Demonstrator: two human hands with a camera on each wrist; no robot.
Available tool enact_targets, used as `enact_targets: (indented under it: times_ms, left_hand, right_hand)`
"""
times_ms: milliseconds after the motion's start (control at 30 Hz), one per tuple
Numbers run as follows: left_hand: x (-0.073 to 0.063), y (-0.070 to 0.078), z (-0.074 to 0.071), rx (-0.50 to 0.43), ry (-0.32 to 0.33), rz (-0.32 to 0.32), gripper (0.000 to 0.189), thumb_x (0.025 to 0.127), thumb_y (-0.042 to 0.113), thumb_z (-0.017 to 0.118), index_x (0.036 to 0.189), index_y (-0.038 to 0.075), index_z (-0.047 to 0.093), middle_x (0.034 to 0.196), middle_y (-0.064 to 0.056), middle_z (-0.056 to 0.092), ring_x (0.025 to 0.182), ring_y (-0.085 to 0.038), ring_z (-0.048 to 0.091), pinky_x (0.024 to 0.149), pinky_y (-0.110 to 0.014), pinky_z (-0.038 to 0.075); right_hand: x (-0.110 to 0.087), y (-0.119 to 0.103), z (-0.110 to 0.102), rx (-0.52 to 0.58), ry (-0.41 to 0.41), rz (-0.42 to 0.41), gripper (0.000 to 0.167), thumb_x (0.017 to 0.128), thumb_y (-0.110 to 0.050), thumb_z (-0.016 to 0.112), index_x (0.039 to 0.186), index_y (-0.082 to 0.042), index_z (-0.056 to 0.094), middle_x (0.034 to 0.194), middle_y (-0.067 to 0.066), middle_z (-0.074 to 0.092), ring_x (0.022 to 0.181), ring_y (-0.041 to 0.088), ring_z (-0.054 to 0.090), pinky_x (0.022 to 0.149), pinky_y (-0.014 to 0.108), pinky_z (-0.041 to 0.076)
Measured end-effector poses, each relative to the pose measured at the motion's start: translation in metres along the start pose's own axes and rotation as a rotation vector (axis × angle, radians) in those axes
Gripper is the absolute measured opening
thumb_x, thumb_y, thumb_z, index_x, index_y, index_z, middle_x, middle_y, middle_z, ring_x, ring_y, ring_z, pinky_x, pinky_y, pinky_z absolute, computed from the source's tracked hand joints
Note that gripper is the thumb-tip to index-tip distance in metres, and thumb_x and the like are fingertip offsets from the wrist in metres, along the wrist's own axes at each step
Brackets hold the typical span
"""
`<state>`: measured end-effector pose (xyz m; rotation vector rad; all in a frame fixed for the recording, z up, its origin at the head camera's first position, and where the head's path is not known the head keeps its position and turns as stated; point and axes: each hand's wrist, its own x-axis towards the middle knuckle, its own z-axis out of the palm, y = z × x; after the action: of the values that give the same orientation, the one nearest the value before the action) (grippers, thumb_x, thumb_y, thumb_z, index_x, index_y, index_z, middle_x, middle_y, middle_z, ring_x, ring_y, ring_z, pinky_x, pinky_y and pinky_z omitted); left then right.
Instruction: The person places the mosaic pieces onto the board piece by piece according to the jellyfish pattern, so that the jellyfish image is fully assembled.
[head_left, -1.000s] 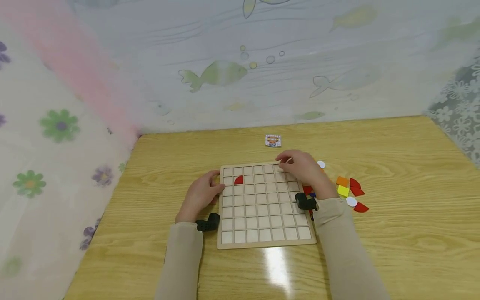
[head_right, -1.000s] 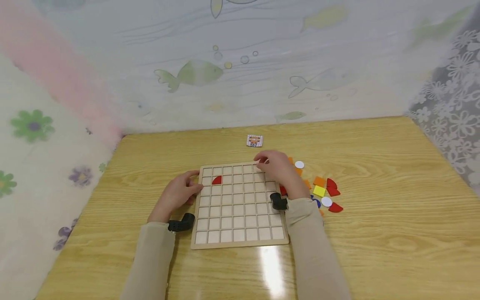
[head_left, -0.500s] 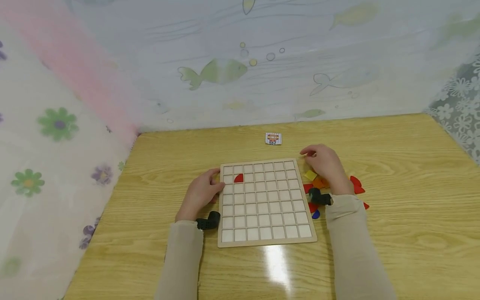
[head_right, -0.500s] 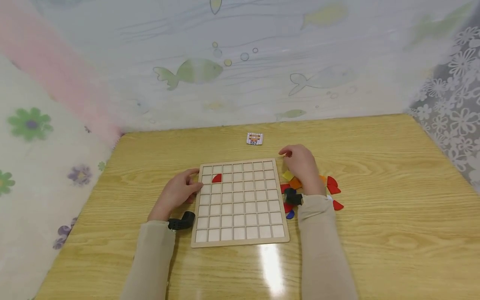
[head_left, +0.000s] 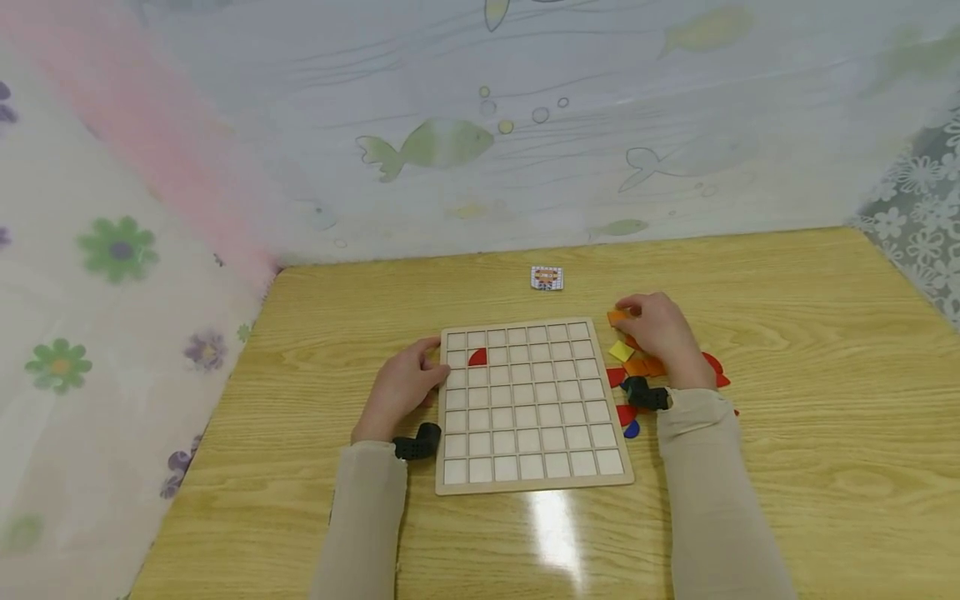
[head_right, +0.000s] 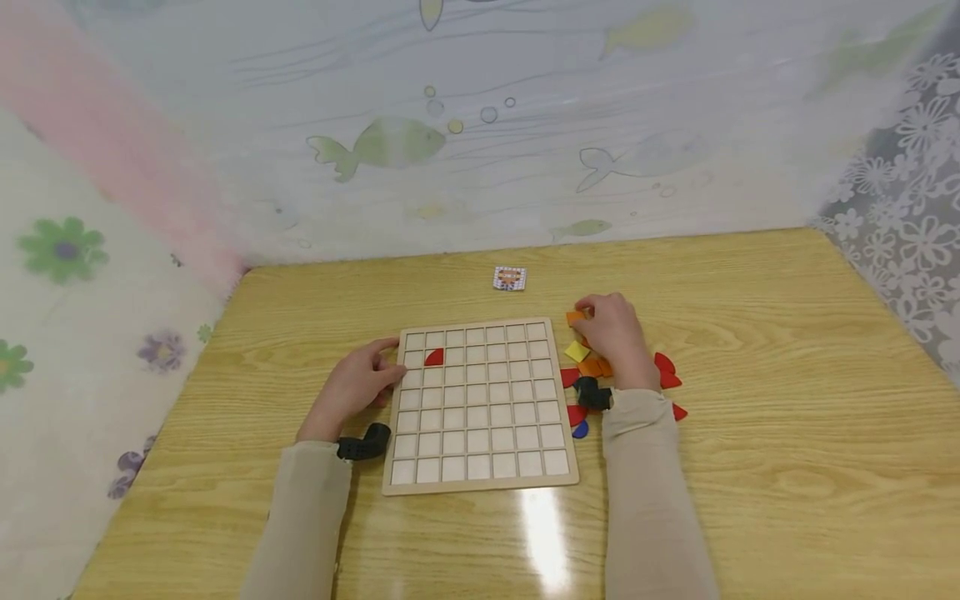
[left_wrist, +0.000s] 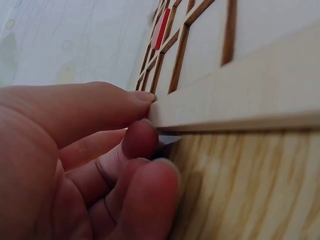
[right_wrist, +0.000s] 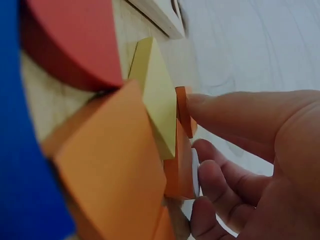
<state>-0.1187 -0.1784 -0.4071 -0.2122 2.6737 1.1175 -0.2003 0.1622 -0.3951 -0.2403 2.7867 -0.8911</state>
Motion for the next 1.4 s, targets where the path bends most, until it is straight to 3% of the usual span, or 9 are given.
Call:
enact_targets:
  times_ms: [200, 500, 833, 1033, 1400]
  left_hand:
    - [0.000, 0.000, -0.001, 0.005, 0.008, 0.006, 0.052, 0.086, 0.026, 0.057, 0.135, 0.020, 0.039, 0.077, 0.000, 0.059, 0.052, -0.017, 0.055, 0.049, -0.028, 0.042]
    - [0.001, -0.001, 0.001, 0.005, 0.007, 0.006, 0.052, 0.086, 0.027, 0.058, 0.134, 0.020, 0.039, 0.076, -0.001, 0.058, 0.051, -0.017, 0.054, 0.048, -0.028, 0.041]
    - [0.002, -0.001, 0.001, 0.013, 0.011, 0.002, 0.052, 0.086, 0.028, 0.058, 0.134, 0.020, 0.040, 0.076, -0.001, 0.058, 0.051, -0.017, 0.055, 0.049, -0.028, 0.042]
    - [0.003, 0.000, 0.001, 0.023, 0.011, -0.005, 0.052, 0.086, 0.028, 0.058, 0.134, 0.020, 0.039, 0.076, 0.000, 0.058, 0.051, -0.017, 0.055, 0.050, -0.028, 0.042]
    - [0.002, -0.001, 0.002, 0.015, 0.020, 0.003, 0.051, 0.086, 0.028, 0.058, 0.134, 0.020, 0.041, 0.077, 0.000, 0.058, 0.051, -0.017, 0.055, 0.051, -0.029, 0.043]
  right_hand:
    - [0.000, -0.001, 0.000, 0.035, -0.027, 0.027, 0.034, 0.087, -0.021, 0.057, 0.113, 0.000, 0.053, 0.108, 0.020, 0.050, 0.092, 0.032, 0.045, 0.080, 0.043, 0.040]
    - [0.000, -0.007, -0.001, 0.112, -0.150, 0.033, 0.030, 0.089, -0.026, 0.053, 0.110, -0.004, 0.052, 0.106, 0.016, 0.053, 0.083, 0.028, 0.051, 0.071, 0.035, 0.043]
    - [0.004, -0.013, 0.001, 0.085, -0.063, -0.046, 0.028, 0.090, -0.026, 0.053, 0.111, -0.008, 0.058, 0.100, 0.012, 0.055, 0.080, 0.024, 0.050, 0.076, 0.036, 0.040]
    - [0.006, -0.023, 0.007, 0.113, -0.041, -0.084, 0.025, 0.090, -0.026, 0.053, 0.108, -0.010, 0.059, 0.097, 0.009, 0.057, 0.080, 0.024, 0.052, 0.070, 0.035, 0.043]
    - [0.010, -0.053, 0.029, 0.126, -0.085, -0.187, 0.020, 0.088, -0.022, 0.057, 0.104, -0.012, 0.062, 0.093, 0.004, 0.060, 0.077, 0.019, 0.055, 0.075, 0.035, 0.043]
